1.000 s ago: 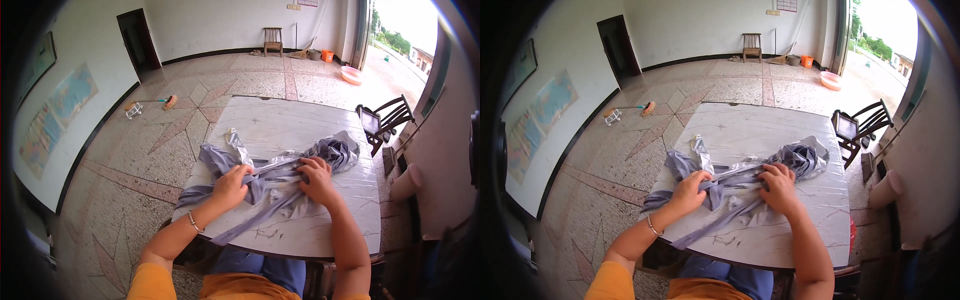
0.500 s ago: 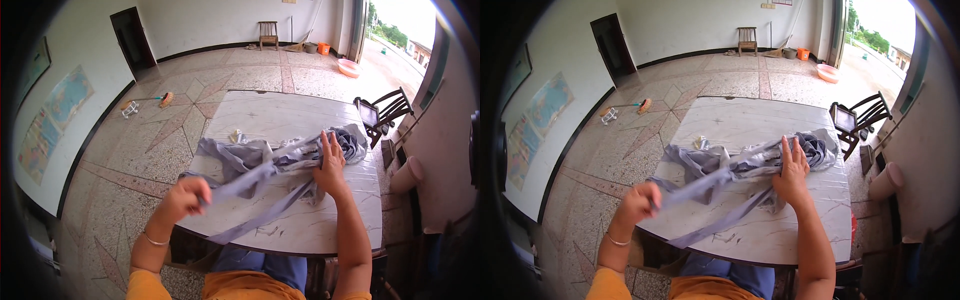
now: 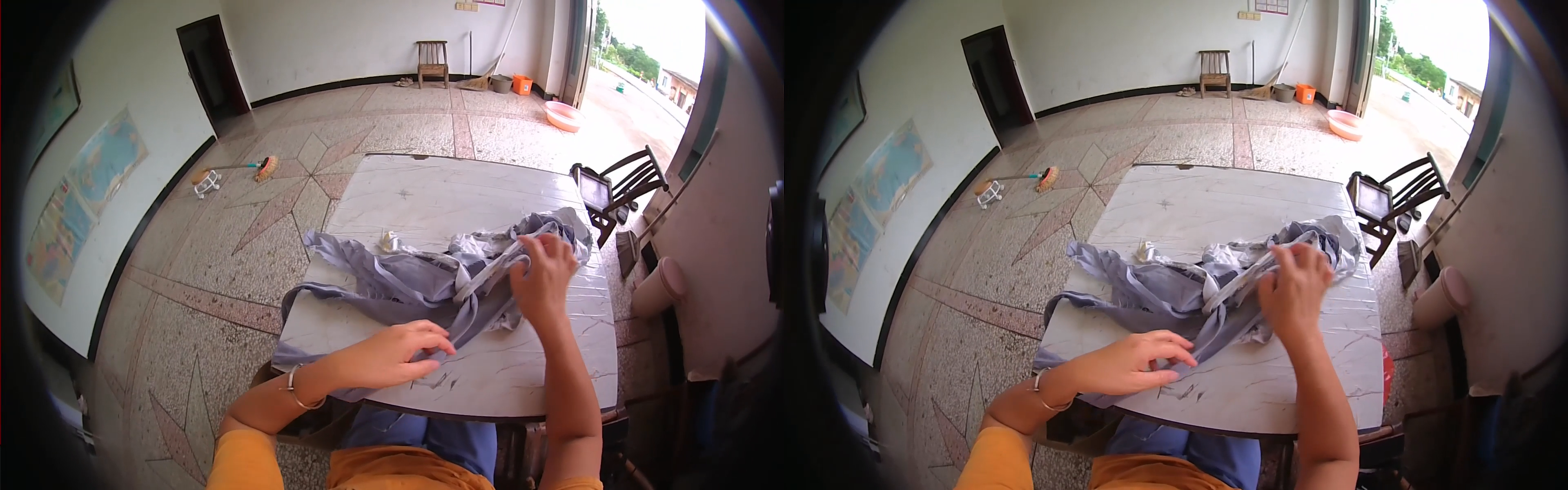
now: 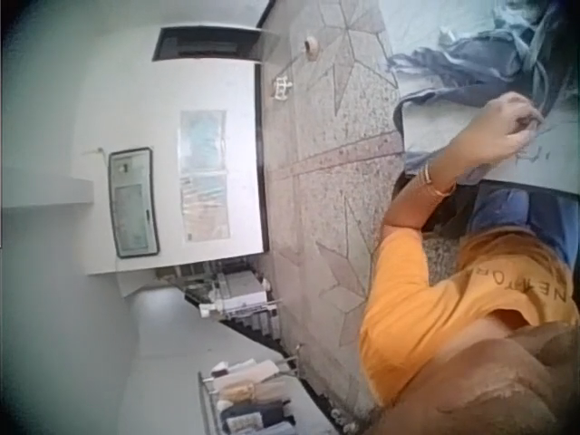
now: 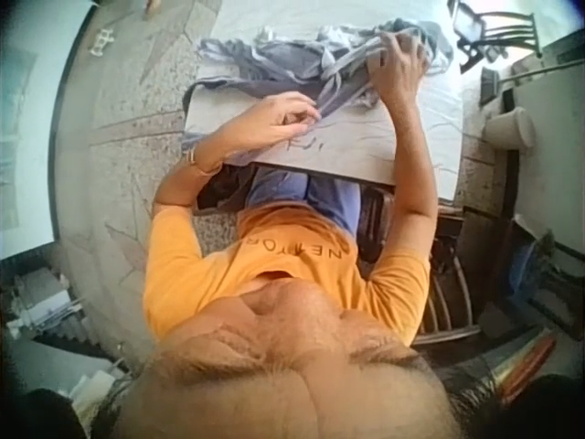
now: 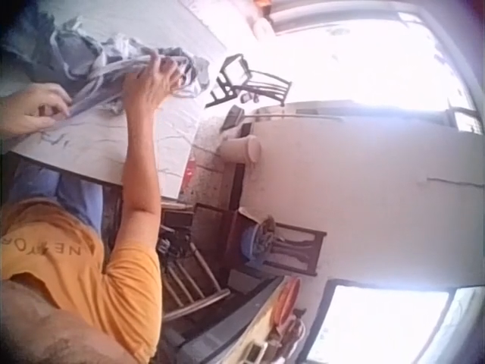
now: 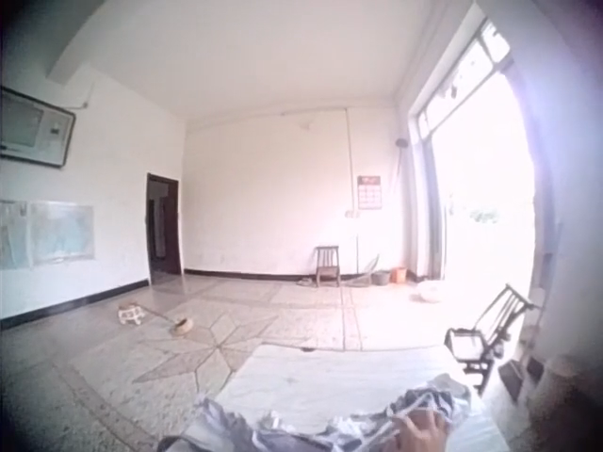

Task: Folding and flattening long strips of grey fabric on a table.

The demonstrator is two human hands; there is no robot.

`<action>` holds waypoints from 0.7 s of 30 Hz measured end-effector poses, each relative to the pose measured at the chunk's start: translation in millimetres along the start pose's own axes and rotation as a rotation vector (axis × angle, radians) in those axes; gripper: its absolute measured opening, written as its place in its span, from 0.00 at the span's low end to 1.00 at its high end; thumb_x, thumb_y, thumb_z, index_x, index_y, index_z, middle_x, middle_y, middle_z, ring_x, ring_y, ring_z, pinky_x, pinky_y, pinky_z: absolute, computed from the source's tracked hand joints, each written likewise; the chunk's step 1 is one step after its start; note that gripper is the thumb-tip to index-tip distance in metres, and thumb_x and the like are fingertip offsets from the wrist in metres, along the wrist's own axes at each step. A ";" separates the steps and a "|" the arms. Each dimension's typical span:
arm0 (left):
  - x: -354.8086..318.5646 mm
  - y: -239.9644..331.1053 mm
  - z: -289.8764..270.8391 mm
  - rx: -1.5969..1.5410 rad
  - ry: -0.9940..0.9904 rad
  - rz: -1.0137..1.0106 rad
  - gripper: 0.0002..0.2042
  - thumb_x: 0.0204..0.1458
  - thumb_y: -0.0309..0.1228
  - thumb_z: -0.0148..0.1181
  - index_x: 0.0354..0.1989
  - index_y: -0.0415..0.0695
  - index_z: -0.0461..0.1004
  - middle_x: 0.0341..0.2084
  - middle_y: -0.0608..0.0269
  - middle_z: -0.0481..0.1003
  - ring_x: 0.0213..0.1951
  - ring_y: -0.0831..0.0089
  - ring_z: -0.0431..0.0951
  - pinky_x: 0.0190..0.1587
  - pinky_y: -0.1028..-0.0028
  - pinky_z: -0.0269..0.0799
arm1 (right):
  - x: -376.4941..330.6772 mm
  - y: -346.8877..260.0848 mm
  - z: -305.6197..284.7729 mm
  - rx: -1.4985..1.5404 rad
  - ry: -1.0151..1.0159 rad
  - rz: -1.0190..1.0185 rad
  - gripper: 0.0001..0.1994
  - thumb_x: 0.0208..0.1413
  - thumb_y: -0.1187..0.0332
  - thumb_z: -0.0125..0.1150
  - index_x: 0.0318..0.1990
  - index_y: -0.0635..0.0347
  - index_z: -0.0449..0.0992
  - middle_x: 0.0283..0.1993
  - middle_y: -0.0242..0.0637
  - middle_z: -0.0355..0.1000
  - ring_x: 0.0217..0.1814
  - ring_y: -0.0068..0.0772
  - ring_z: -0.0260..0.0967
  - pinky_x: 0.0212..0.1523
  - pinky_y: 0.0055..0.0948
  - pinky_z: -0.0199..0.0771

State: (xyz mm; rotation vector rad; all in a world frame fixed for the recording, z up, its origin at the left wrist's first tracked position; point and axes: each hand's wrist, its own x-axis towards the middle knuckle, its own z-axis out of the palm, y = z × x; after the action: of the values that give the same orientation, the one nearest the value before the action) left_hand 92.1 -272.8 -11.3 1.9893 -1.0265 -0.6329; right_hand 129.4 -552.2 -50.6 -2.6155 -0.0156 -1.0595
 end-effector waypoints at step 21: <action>-188.9 -104.7 -68.7 -0.169 1.509 -0.275 0.12 0.50 0.18 0.40 0.20 0.47 0.67 0.17 0.72 0.64 0.19 0.80 0.61 0.23 0.76 0.56 | 9.7 144.0 9.1 0.957 0.642 0.769 0.10 0.67 0.61 0.57 0.36 0.56 0.76 0.25 0.21 0.66 0.23 0.13 0.58 0.21 0.19 0.60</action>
State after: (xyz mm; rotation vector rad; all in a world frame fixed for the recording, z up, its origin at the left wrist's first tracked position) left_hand 83.6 -49.0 -45.8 1.7539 0.2251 0.6429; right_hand 161.1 -687.2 -91.5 -1.1908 0.4614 -1.1258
